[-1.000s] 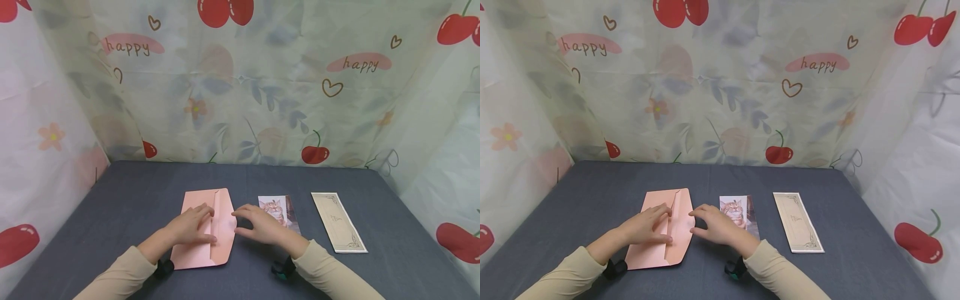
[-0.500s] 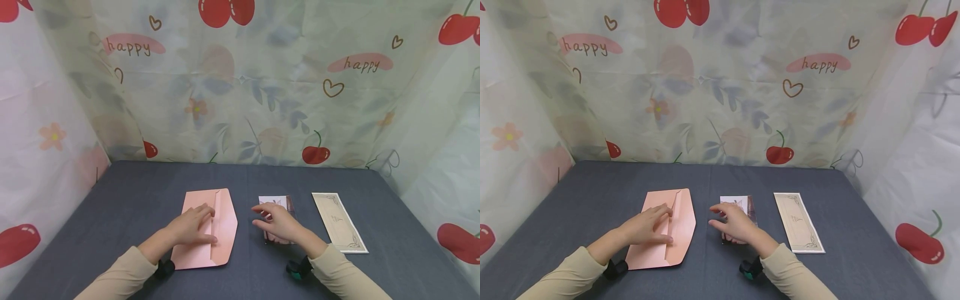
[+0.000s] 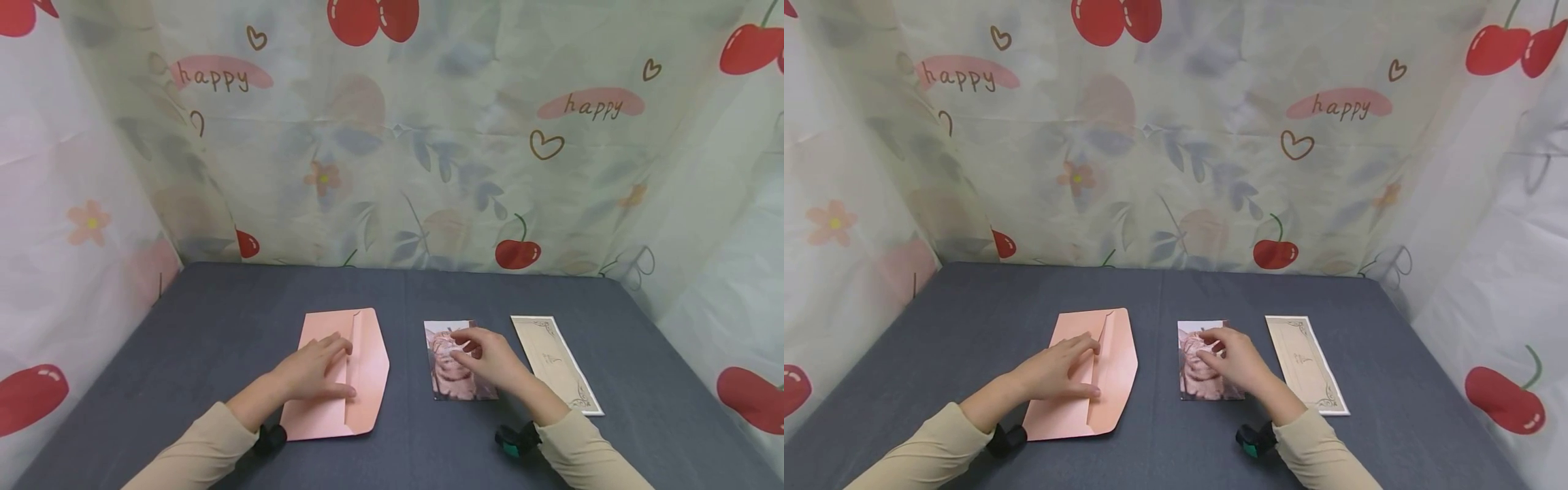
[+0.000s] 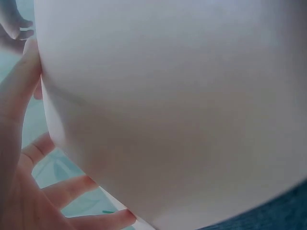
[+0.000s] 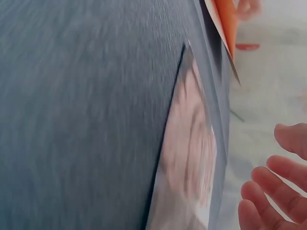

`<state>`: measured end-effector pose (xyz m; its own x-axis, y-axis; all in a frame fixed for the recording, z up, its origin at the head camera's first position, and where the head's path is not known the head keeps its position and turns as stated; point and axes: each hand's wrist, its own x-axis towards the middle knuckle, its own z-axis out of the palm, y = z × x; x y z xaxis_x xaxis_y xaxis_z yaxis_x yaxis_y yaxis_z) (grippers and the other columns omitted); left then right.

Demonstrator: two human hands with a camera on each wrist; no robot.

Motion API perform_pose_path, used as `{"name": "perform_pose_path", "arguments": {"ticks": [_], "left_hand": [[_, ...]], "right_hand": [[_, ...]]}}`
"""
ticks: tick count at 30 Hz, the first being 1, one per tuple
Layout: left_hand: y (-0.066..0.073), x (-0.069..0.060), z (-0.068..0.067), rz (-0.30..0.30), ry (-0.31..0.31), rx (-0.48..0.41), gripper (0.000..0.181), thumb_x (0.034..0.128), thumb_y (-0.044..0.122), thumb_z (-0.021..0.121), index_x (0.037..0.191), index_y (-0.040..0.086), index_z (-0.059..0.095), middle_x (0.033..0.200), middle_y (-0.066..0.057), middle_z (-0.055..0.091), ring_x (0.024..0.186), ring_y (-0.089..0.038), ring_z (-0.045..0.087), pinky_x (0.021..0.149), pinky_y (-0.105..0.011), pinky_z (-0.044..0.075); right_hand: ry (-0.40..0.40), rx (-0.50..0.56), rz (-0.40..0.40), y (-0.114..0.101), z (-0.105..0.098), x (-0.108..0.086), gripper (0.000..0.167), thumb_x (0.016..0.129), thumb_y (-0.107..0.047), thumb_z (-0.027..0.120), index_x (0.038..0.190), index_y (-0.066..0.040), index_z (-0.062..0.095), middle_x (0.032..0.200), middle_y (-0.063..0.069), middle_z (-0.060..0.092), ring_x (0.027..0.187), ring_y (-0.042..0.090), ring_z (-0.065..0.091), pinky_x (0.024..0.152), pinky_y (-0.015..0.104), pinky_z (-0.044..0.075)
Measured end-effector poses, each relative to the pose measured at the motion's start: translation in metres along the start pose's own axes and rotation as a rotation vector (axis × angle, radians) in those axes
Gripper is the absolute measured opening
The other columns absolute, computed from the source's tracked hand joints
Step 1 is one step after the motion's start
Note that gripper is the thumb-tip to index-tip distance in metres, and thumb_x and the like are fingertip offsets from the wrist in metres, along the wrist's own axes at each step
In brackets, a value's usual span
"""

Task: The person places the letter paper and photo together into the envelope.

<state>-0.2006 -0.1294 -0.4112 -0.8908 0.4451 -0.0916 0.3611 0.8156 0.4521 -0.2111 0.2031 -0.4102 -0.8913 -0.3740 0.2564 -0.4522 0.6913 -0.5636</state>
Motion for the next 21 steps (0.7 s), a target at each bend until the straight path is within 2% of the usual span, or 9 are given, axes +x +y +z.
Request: {"name": "perform_pose_path", "arguments": {"ticks": [6,12,21], "left_hand": [[0.0,0.0,0.0,0.002,0.004,0.005,0.062,0.0715,0.055,0.072,0.118,0.022,0.049,0.147,-0.017,0.038,0.125,-0.043,0.045,0.094,-0.057,0.043],[-0.001,0.0,0.0,0.002,0.005,0.011,0.062,0.0714,0.055,0.072,0.118,0.021,0.05,0.146,-0.017,0.038,0.126,-0.044,0.044,0.094,-0.058,0.042],[-0.001,0.001,0.0,-0.011,-0.007,-0.003,0.061,0.0715,0.056,0.072,0.118,0.024,0.049,0.148,-0.017,0.035,0.128,-0.044,0.042,0.096,-0.058,0.041]], "right_hand": [[0.063,-0.022,0.087,0.012,-0.012,-0.005,0.029,0.082,-0.009,0.069,0.107,0.003,0.064,0.096,0.015,0.069,0.079,0.02,0.066,0.068,0.03,0.055],[0.101,-0.032,0.16,0.024,-0.016,-0.011,0.027,0.081,-0.01,0.07,0.104,0.003,0.065,0.094,0.015,0.07,0.077,0.02,0.066,0.064,0.024,0.051],[0.084,-0.06,0.248,0.035,-0.018,-0.017,0.028,0.083,-0.014,0.068,0.105,0.002,0.064,0.091,0.014,0.07,0.075,0.019,0.064,0.062,0.026,0.049]]}}
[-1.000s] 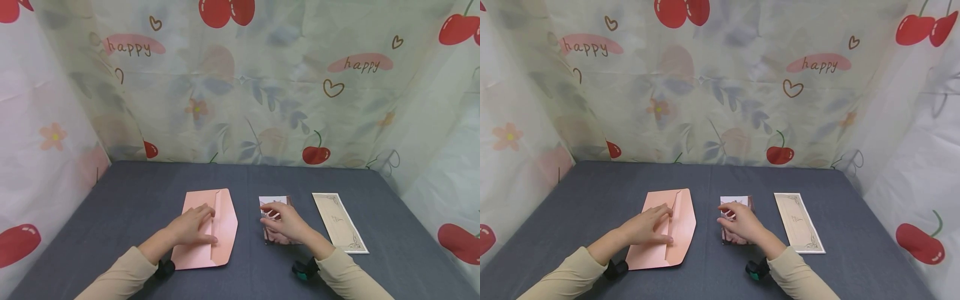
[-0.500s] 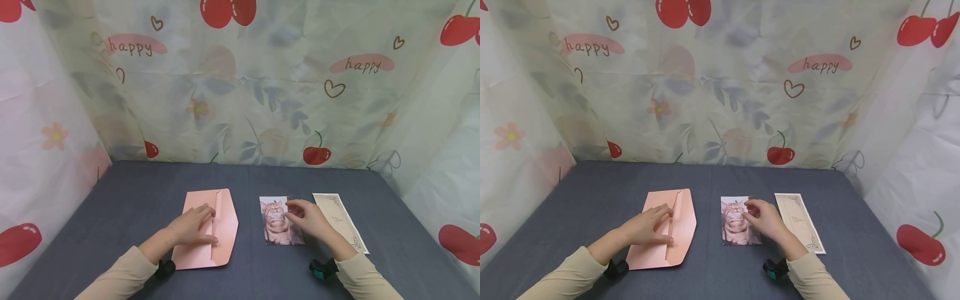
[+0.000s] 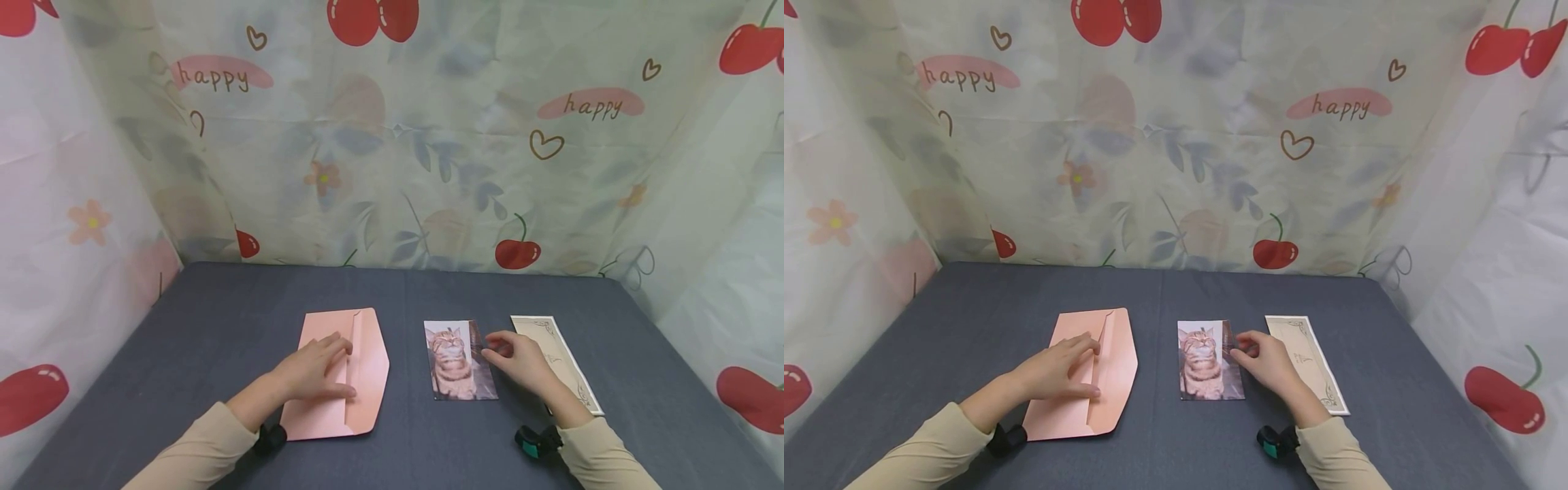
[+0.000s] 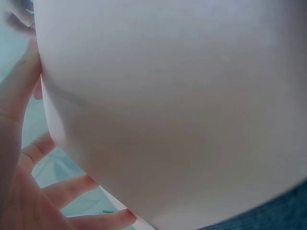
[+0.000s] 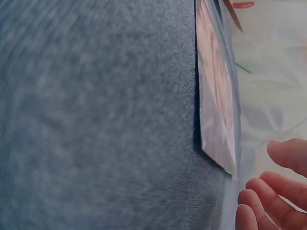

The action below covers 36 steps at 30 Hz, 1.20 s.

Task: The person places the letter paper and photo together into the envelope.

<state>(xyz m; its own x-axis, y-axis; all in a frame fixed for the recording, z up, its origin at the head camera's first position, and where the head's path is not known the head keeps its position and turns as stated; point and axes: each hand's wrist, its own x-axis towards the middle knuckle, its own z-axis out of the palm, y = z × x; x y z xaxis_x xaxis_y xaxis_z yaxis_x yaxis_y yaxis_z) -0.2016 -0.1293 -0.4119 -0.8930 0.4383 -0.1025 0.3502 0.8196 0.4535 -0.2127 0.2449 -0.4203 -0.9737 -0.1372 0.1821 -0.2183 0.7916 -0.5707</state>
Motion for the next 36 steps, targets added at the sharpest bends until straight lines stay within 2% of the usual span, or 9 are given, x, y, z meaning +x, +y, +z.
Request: {"name": "perform_pose_path", "arguments": {"ticks": [10,15,20,30,36], "left_hand": [[0.001,0.0,-0.001,-0.001,0.002,-0.005,0.06,0.071,0.056,0.072,0.117,0.024,0.05,0.148,-0.017,0.036,0.127,-0.044,0.043,0.094,-0.057,0.043],[0.0,0.0,0.0,0.002,0.004,-0.001,0.06,0.0707,0.057,0.072,0.116,0.024,0.05,0.148,-0.016,0.036,0.127,-0.044,0.043,0.094,-0.057,0.043],[-0.001,0.0,0.0,-0.002,0.001,-0.002,0.062,0.07,0.057,0.072,0.116,0.024,0.05,0.148,-0.017,0.036,0.127,-0.044,0.043,0.093,-0.059,0.042],[-0.001,0.0,0.0,0.001,0.008,0.011,0.062,0.07,0.058,0.072,0.116,0.024,0.05,0.147,-0.017,0.037,0.125,-0.042,0.045,0.091,-0.056,0.044],[0.0,0.0,0.0,-0.011,0.003,0.011,0.061,0.0702,0.058,0.072,0.116,0.025,0.05,0.148,-0.016,0.036,0.126,-0.041,0.045,0.092,-0.056,0.044]], "right_hand": [[-0.033,0.049,0.113,0.007,0.006,0.004,0.028,0.08,-0.014,0.071,0.098,0.006,0.065,0.084,0.014,0.068,0.072,0.016,0.063,0.06,0.021,0.048],[-0.055,0.089,0.174,0.01,0.009,0.007,0.028,0.079,-0.015,0.071,0.096,0.006,0.065,0.079,0.011,0.067,0.065,0.009,0.057,0.056,0.02,0.045],[-0.074,0.124,0.252,0.007,0.011,0.009,0.03,0.078,-0.015,0.072,0.097,0.007,0.064,0.079,0.011,0.067,0.06,0.008,0.056,0.053,0.021,0.047],[-0.105,0.138,0.332,0.003,0.011,0.014,0.027,0.077,-0.016,0.074,0.09,0.006,0.065,0.073,0.009,0.066,0.057,0.008,0.055,0.052,0.021,0.046],[-0.121,0.121,0.344,0.002,0.011,0.017,0.027,0.077,-0.019,0.074,0.086,0.005,0.066,0.068,0.005,0.065,0.055,0.008,0.054,0.05,0.022,0.046]]}}
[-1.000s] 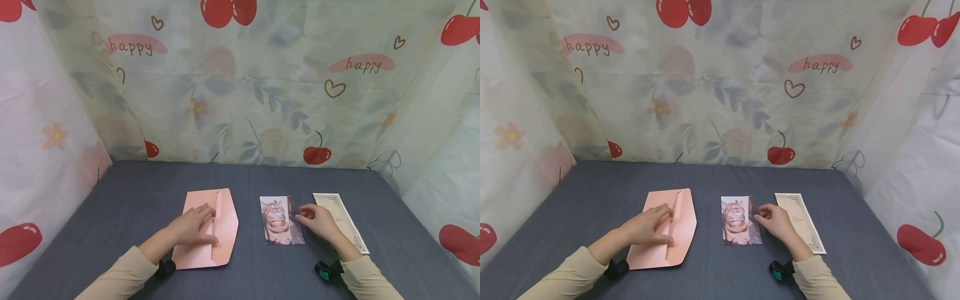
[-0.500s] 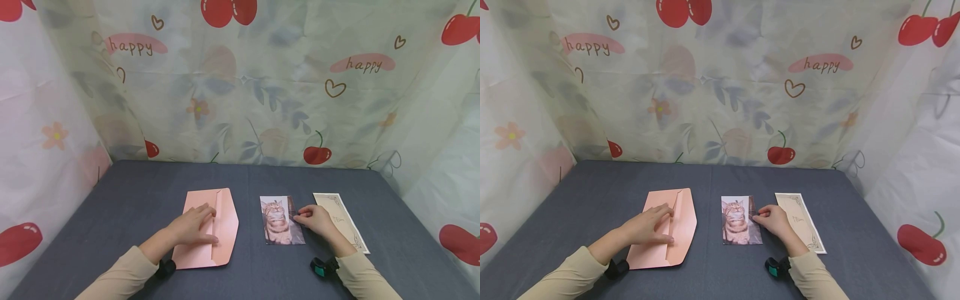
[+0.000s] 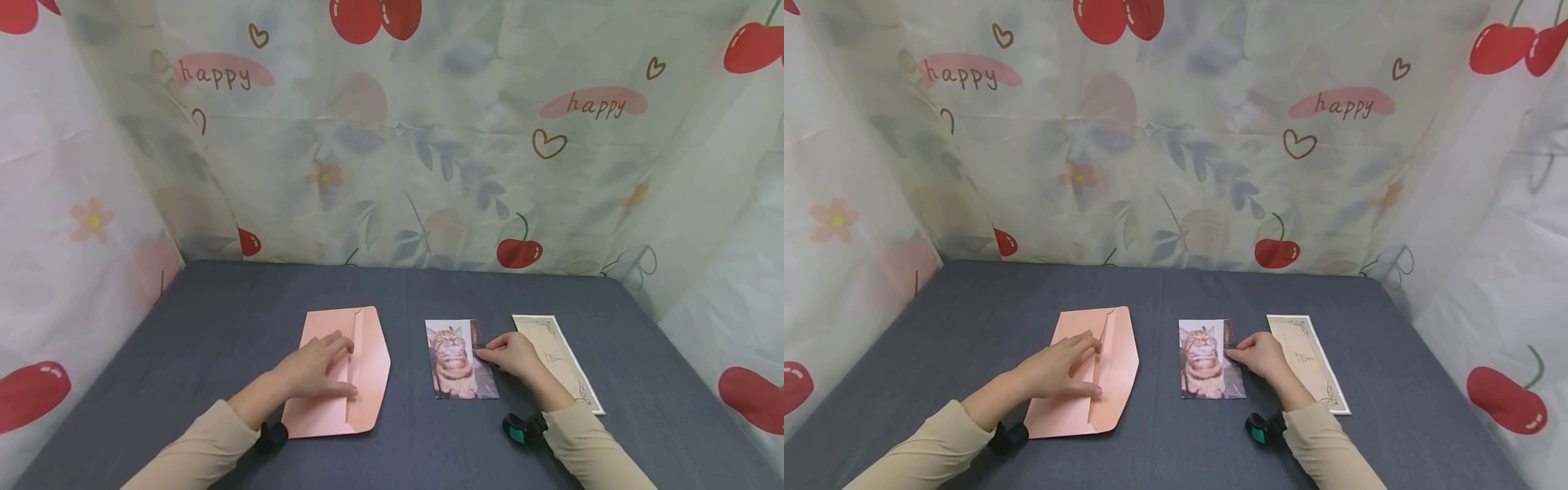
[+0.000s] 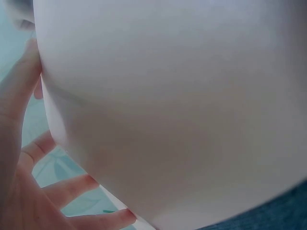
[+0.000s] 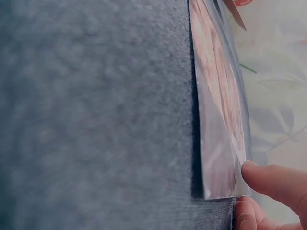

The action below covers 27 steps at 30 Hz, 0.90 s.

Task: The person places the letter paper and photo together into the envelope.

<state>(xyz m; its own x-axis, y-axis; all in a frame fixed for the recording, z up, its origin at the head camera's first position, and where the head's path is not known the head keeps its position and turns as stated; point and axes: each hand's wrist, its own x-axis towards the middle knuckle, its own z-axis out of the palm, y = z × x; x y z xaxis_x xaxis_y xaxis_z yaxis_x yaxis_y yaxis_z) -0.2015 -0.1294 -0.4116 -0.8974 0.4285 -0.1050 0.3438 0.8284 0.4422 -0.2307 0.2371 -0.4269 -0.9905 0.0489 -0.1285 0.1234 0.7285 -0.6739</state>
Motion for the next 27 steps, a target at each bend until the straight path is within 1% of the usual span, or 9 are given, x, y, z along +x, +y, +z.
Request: {"name": "perform_pose_path", "arguments": {"ticks": [4,9,15,19,24,27], "left_hand": [[0.0009,-0.001,-0.0008,-0.005,-0.002,-0.001,0.06,0.0704,0.056,0.073,0.116,0.024,0.05,0.148,-0.016,0.036,0.126,-0.042,0.044,0.092,-0.056,0.044],[0.0015,-0.0005,-0.0009,-0.012,-0.006,-0.006,0.06,0.0705,0.056,0.073,0.116,0.025,0.05,0.148,-0.016,0.036,0.127,-0.043,0.043,0.094,-0.057,0.043],[0.0007,0.0002,-0.0004,-0.005,-0.006,-0.009,0.06,0.0695,0.057,0.073,0.115,0.025,0.05,0.148,-0.017,0.036,0.127,-0.044,0.043,0.093,-0.058,0.043],[0.0004,0.0008,-0.0002,-0.001,-0.005,-0.008,0.061,0.0696,0.058,0.072,0.115,0.025,0.05,0.148,-0.017,0.036,0.127,-0.044,0.043,0.094,-0.058,0.043],[0.0004,0.0009,-0.0003,-0.001,-0.004,-0.005,0.061,0.0691,0.058,0.072,0.115,0.025,0.05,0.148,-0.017,0.036,0.127,-0.044,0.043,0.093,-0.058,0.043],[0.0004,0.0007,-0.0003,-0.003,-0.003,-0.006,0.061,0.0688,0.058,0.073,0.115,0.025,0.05,0.148,-0.017,0.036,0.127,-0.045,0.043,0.092,-0.058,0.043]], "right_hand": [[-0.006,-0.024,0.009,-0.001,0.0005,0.0021,0.026,0.077,-0.02,0.074,0.084,0.004,0.067,0.066,0.002,0.063,0.053,0.008,0.052,0.049,0.021,0.044],[-0.02,-0.029,0.019,-0.0007,0.0011,0.004,0.025,0.077,-0.02,0.074,0.083,0.004,0.067,0.068,0.003,0.062,0.055,0.009,0.052,0.049,0.022,0.044],[-0.037,0.014,0.043,0.0004,0.0003,0.0042,0.025,0.079,-0.018,0.073,0.087,0.004,0.065,0.069,0.003,0.063,0.058,0.009,0.052,0.051,0.021,0.046],[-0.051,0.051,0.047,0.0003,-0.0033,0.0027,0.023,0.082,-0.015,0.07,0.089,0.005,0.064,0.071,0.004,0.064,0.06,0.008,0.054,0.053,0.023,0.05],[-0.074,0.105,0.046,-0.0011,-0.0062,0.0007,0.021,0.084,-0.011,0.066,0.092,0.008,0.063,0.071,0.005,0.064,0.058,0.007,0.055,0.054,0.023,0.052],[-0.088,0.142,0.048,-0.0012,-0.0068,0.0007,0.022,0.085,-0.008,0.064,0.097,0.01,0.06,0.073,0.005,0.066,0.057,0.006,0.057,0.055,0.021,0.053]]}}
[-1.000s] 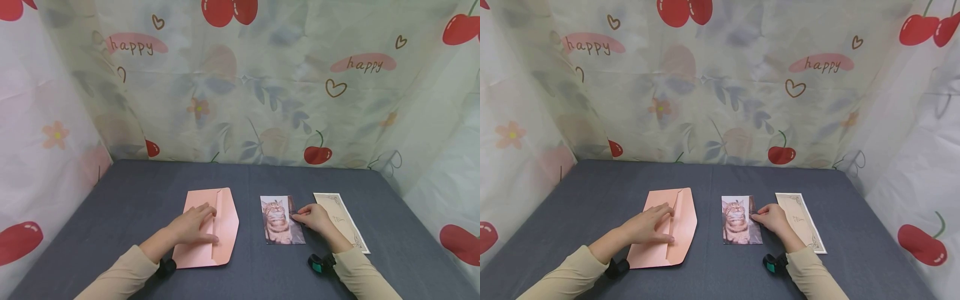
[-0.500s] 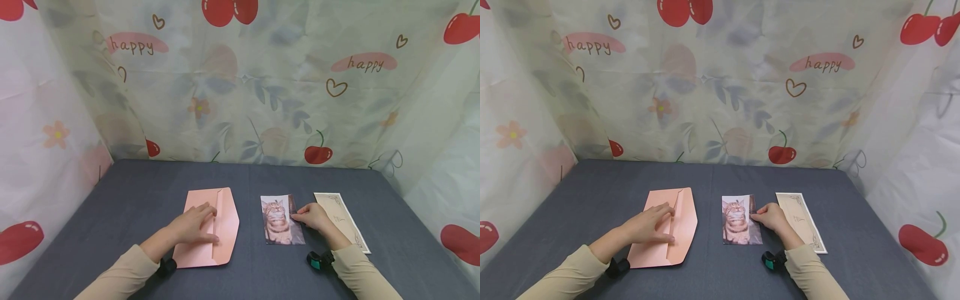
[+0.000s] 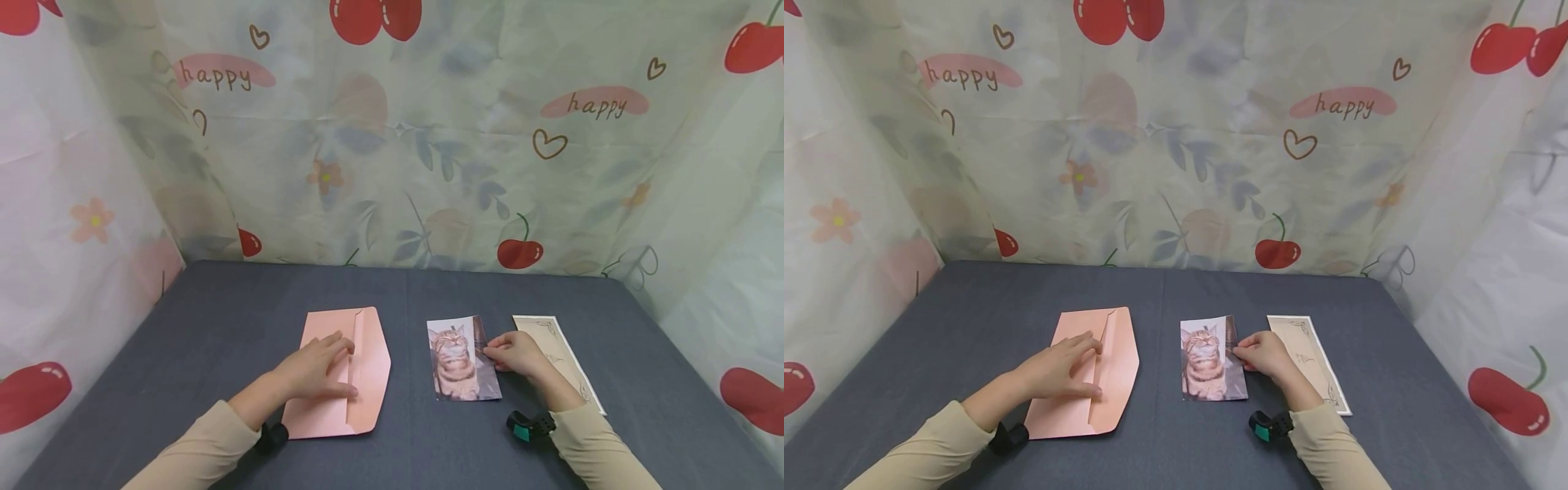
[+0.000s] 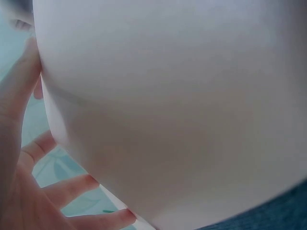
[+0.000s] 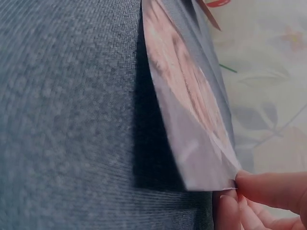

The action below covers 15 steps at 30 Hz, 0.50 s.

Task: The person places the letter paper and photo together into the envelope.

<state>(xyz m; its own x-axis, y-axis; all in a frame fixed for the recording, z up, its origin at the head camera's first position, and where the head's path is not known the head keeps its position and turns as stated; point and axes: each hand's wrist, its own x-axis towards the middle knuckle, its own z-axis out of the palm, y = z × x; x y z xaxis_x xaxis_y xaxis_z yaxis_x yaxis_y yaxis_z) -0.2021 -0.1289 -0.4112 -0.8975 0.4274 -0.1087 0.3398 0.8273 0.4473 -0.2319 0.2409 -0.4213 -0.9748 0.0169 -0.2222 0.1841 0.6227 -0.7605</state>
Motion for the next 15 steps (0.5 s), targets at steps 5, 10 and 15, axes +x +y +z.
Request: {"name": "perform_pose_path", "arguments": {"ticks": [5,10,15], "left_hand": [[0.0,-0.0003,-0.0001,-0.004,-0.003,-0.006,0.061,0.0691,0.057,0.073,0.115,0.025,0.05,0.148,-0.017,0.036,0.128,-0.046,0.042,0.093,-0.059,0.042],[0.0,0.0002,0.0001,0.002,0.001,0.004,0.06,0.0697,0.058,0.072,0.115,0.026,0.05,0.148,-0.018,0.035,0.128,-0.046,0.041,0.095,-0.059,0.041],[0.0002,0.0008,-0.0005,-0.006,-0.001,0.004,0.061,0.0693,0.058,0.072,0.115,0.026,0.05,0.148,-0.017,0.035,0.126,-0.043,0.044,0.092,-0.056,0.044]], "right_hand": [[-0.018,0.043,-0.018,0.0004,-0.0015,-0.0012,0.029,0.085,-0.004,0.062,0.108,0.013,0.056,0.083,0.013,0.069,0.062,0.006,0.059,0.06,0.024,0.055],[-0.017,0.064,-0.043,-0.0009,-0.004,-0.0041,0.029,0.086,-0.003,0.061,0.11,0.013,0.056,0.089,0.017,0.069,0.066,0.007,0.06,0.063,0.026,0.056],[-0.008,0.078,-0.056,-0.0037,-0.0069,-0.005,0.029,0.088,-0.005,0.06,0.111,0.011,0.056,0.091,0.017,0.069,0.068,0.008,0.06,0.066,0.027,0.056]]}}
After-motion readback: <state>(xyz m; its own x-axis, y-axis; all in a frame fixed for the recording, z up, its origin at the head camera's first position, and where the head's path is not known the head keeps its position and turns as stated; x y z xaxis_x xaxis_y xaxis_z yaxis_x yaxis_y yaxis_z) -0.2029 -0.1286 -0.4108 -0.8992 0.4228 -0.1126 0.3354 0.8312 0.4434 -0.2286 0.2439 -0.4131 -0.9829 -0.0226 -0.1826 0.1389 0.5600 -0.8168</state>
